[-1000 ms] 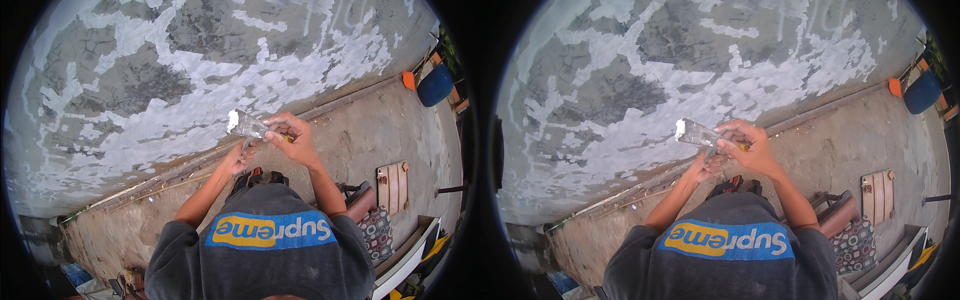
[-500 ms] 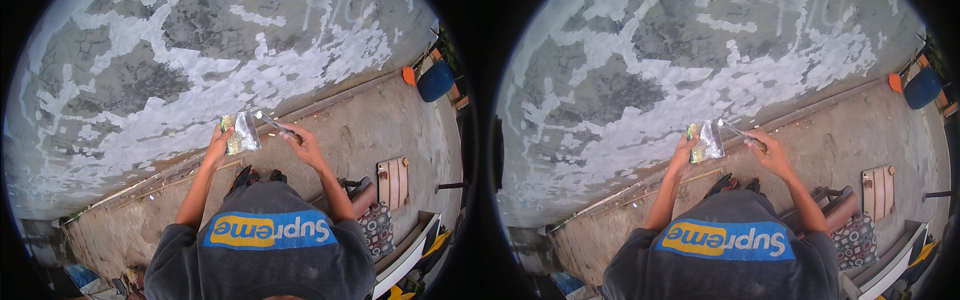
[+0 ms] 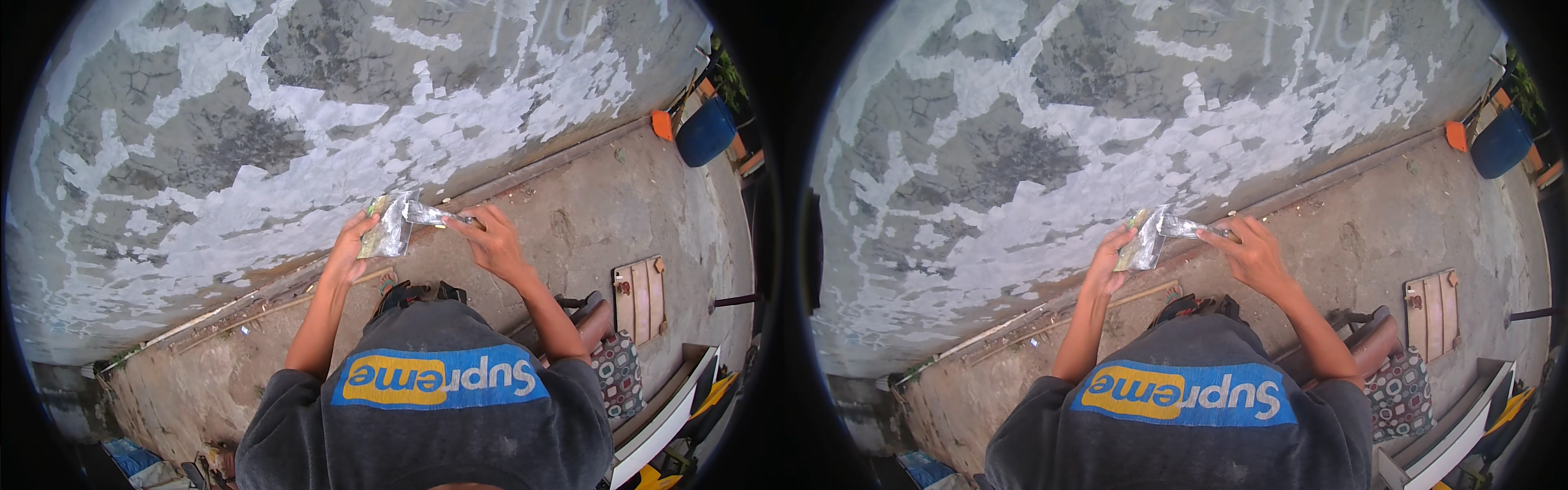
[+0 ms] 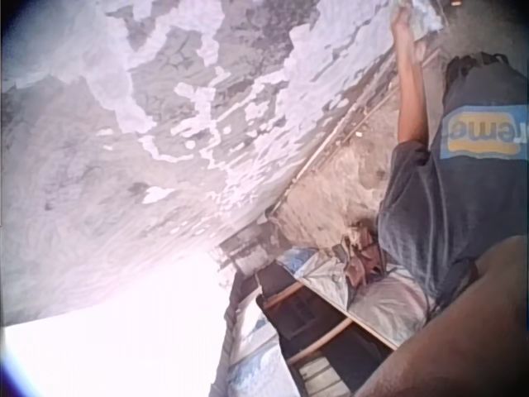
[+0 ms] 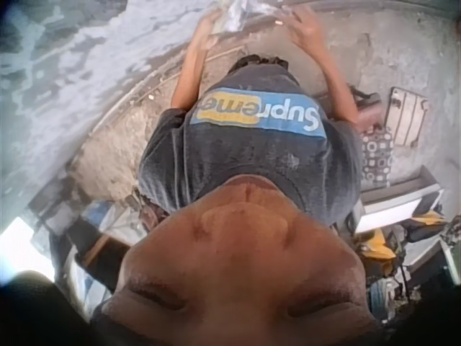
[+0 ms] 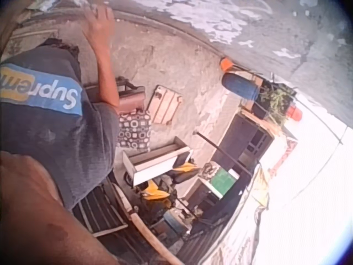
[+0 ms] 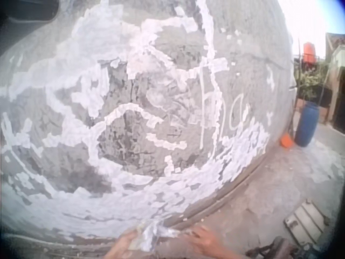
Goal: The person applies white plaster to a concrete wall using a trowel and a smaller putty knife. They repeatedly scoop plaster from a bucket, transfer it to the trowel, and spread it across the wall surface in broad strokes.
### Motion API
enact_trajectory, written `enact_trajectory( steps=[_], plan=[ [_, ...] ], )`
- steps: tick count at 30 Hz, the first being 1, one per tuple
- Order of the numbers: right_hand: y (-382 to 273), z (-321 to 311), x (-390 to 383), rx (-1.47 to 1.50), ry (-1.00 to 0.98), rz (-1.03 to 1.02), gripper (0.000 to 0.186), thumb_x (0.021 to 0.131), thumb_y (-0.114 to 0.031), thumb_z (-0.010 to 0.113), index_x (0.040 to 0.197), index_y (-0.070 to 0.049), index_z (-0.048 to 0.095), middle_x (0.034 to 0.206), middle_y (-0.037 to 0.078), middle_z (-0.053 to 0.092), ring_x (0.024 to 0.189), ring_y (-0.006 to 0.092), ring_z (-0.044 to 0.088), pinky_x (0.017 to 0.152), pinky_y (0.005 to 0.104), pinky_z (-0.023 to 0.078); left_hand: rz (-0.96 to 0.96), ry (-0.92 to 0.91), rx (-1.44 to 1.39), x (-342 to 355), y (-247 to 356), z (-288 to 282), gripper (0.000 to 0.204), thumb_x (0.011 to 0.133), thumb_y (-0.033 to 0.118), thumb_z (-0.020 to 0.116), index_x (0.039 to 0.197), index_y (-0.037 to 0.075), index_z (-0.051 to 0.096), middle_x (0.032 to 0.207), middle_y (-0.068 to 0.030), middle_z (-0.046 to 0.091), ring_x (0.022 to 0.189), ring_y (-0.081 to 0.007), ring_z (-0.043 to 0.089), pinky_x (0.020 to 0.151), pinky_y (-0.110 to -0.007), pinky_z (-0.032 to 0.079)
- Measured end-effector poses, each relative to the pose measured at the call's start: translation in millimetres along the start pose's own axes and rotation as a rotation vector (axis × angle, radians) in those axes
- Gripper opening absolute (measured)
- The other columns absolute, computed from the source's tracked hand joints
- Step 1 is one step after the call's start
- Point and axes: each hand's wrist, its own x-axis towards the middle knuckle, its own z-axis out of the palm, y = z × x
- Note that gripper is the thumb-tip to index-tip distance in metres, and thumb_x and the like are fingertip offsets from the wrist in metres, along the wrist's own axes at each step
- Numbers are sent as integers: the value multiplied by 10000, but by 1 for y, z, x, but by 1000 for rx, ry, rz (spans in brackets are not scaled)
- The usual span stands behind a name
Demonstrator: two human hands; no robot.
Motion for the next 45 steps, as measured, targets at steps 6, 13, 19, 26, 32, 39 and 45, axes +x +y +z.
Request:
enact_trajectory(
  steps=[6, 13, 19, 26, 32, 39, 45],
  plan=[
    [1, -20, -6, -72, -77, -19, 511, 702, 37, 623, 1149, -201, 693, 946, 42, 608, 812, 224, 564, 664, 327, 475, -63, -42, -32, 1, -10, 0, 224, 927, 169, 571, 1114, 48, 547, 992, -50, 631, 838, -143, 647, 714, -342, 568],
    [0, -46, -7, -127, -185, -41, 495, 712, 22, 630, 1143, -211, 696, 938, 45, 604, 805, 231, 561, 654, 336, 478, -176, -146, -310, 9, -19, -21, 187, 908, 129, 592, 1064, 27, 570, 829, -40, 641, 650, -86, 630, 411, -205, 485],
    [3, -52, -5, 412, -139, 306, 325, 847, -22, 612, 1155, -102, 679, 896, 80, 667, 745, 188, 606, 633, 296, 486, -122, -2, -240, -3, -2, 6, 185, 900, 110, 596, 1054, 9, 579, 783, -50, 642, 581, -80, 626, 310, -184, 417],
    [5, -48, 9, 954, -253, 684, 277, 937, -107, 591, 1183, 15, 631, 917, 76, 697, 781, 92, 629, 639, 237, 494, -157, 2, -267, -7, -2, 19, 201, 898, 123, 605, 1062, 10, 579, 775, -45, 643, 568, -96, 628, 337, -187, 441],
    [8, -26, 3, 997, -18, 674, 280, 906, -50, 617, 1182, -8, 642, 947, 87, 690, 745, 110, 610, 674, 252, 498, -185, -38, -300, -4, -7, 15, 163, 909, 111, 588, 1038, 12, 578, 798, -50, 634, 528, -85, 584, 321, -180, 414],
    [-7, -16, 11, 294, 90, 103, 438, 744, 50, 676, 1131, -153, 706, 941, 80, 646, 834, 226, 592, 700, 305, 480, -228, -91, -394, -1, -3, 19, 165, 922, 94, 566, 1051, -8, 564, 736, -18, 575, 478, -38, 495, 300, -147, 356],
    [0, -18, -9, 130, -37, -5, 423, 705, 76, 693, 1080, -115, 720, 946, 90, 626, 799, 241, 572, 676, 308, 465, -209, -165, -449, 5, -4, 5, 175, 940, 124, 550, 1057, -6, 555, 710, 3, 517, 472, -34, 453, 295, -139, 325]
  ],
)
